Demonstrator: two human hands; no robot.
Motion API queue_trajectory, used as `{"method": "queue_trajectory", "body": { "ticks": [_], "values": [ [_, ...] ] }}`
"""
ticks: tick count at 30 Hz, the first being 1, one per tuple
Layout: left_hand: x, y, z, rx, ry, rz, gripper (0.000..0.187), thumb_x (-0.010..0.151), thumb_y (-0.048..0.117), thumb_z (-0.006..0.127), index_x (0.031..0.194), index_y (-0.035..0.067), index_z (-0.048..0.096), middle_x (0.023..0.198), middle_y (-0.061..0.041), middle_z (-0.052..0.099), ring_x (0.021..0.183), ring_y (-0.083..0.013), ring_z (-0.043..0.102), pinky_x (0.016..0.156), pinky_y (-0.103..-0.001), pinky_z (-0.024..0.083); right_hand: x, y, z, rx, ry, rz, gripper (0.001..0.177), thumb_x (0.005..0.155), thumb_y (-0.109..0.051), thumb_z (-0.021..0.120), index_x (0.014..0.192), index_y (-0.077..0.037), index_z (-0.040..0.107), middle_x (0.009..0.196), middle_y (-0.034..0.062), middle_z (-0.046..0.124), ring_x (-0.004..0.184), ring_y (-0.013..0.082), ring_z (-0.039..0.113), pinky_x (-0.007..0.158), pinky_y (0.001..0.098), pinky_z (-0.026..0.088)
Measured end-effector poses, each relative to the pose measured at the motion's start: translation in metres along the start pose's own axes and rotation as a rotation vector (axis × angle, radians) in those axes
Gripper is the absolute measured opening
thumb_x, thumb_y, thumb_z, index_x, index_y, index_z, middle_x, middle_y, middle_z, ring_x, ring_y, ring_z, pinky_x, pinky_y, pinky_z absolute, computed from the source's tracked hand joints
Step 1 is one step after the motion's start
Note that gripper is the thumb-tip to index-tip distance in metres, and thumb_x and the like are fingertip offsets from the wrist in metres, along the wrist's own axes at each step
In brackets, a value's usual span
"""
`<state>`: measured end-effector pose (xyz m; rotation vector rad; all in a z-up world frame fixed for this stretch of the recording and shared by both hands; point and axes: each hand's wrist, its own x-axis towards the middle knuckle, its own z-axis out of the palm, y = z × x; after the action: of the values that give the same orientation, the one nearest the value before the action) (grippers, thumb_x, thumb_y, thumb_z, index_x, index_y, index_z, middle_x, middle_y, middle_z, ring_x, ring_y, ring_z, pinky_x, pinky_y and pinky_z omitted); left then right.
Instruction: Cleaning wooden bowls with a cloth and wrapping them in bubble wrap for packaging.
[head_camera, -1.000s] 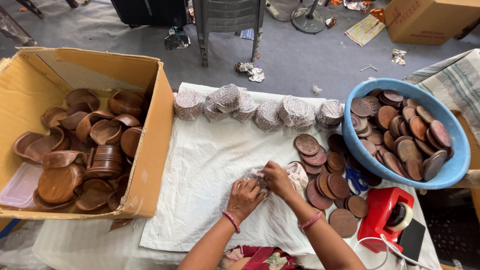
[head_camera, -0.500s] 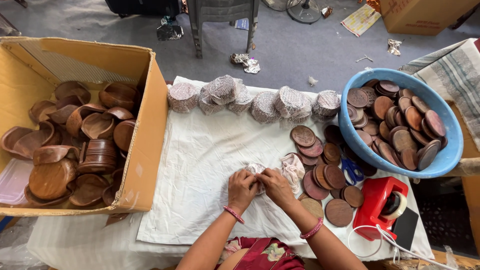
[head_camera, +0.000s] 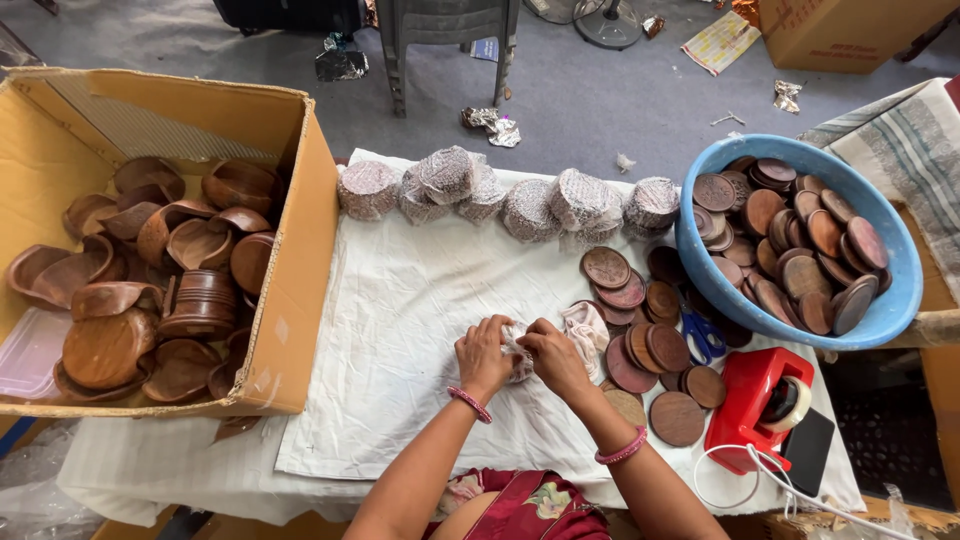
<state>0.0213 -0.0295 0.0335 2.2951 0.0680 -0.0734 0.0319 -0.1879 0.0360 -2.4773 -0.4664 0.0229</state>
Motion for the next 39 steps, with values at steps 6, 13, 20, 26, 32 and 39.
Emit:
{"method": "queue_trajectory", "body": {
  "ticks": [6,13,20,26,32,39],
  "values": [
    [-0.002,-0.014,0.013,0.000,0.034,0.080,0.043,0.072,0.012,0.082,0.111,0.028,0.076,0.098,0.003,0.062,0.101,-0.0214,0.057,0.094,-0.043,0.040,-0.016,0.003,0.016,-0.044,0.127,-0.102,0.016,0.078,-0.004,0.073,0.091,-0.009,0.080,0.091,0.0090,0.070,0.085,0.0314,0.068,0.073,0.0409,0.054],
    [-0.002,-0.023,0.021,0.008,0.072,0.132,0.015,0.073,0.010,0.079,0.085,0.019,0.077,0.096,0.004,0.063,0.100,-0.0221,0.057,0.087,-0.038,0.045,-0.038,-0.002,0.039,0.263,0.288,0.107,0.023,0.086,0.000,0.071,0.108,-0.006,0.068,0.096,0.0092,0.076,0.083,0.0236,0.077,0.072,0.0349,0.059],
    [-0.019,-0.031,0.004,-0.011,0.131,0.406,0.013,0.080,0.015,0.077,0.092,0.013,0.074,0.098,-0.001,0.063,0.101,-0.0244,0.059,0.089,-0.040,0.048,-0.051,-0.019,0.037,0.052,0.386,-0.088,0.037,0.089,-0.003,0.070,0.124,-0.004,0.062,0.104,0.0127,0.076,0.090,0.0291,0.073,0.075,0.0379,0.057],
    [-0.037,-0.036,-0.002,0.098,0.185,0.633,0.033,0.086,0.018,0.073,0.117,0.007,0.072,0.116,-0.010,0.062,0.117,-0.0284,0.058,0.104,-0.044,0.045,-0.047,-0.010,0.046,0.164,0.403,-0.018,0.030,0.093,-0.005,0.069,0.122,-0.006,0.062,0.103,0.0105,0.077,0.089,0.0258,0.077,0.073,0.0360,0.059],
    [-0.046,-0.043,0.020,0.230,0.324,0.672,0.026,0.091,0.013,0.067,0.116,0.007,0.073,0.122,-0.002,0.067,0.127,-0.0219,0.059,0.115,-0.048,0.037,-0.035,-0.009,0.044,0.415,0.397,0.300,0.028,0.091,-0.004,0.071,0.111,-0.003,0.052,0.092,0.0115,0.078,0.081,0.0214,0.078,0.069,0.0313,0.059],
    [-0.047,-0.039,0.015,0.285,0.349,0.679,0.022,0.091,0.012,0.065,0.111,0.008,0.075,0.118,0.000,0.070,0.118,-0.0161,0.063,0.115,-0.047,0.037,-0.030,-0.008,0.047,0.828,0.482,0.461,0.035,0.089,0.001,0.071,0.108,-0.003,0.042,0.089,0.0137,0.077,0.076,0.0178,0.071,0.068,0.0291,0.056]
  ]
}}
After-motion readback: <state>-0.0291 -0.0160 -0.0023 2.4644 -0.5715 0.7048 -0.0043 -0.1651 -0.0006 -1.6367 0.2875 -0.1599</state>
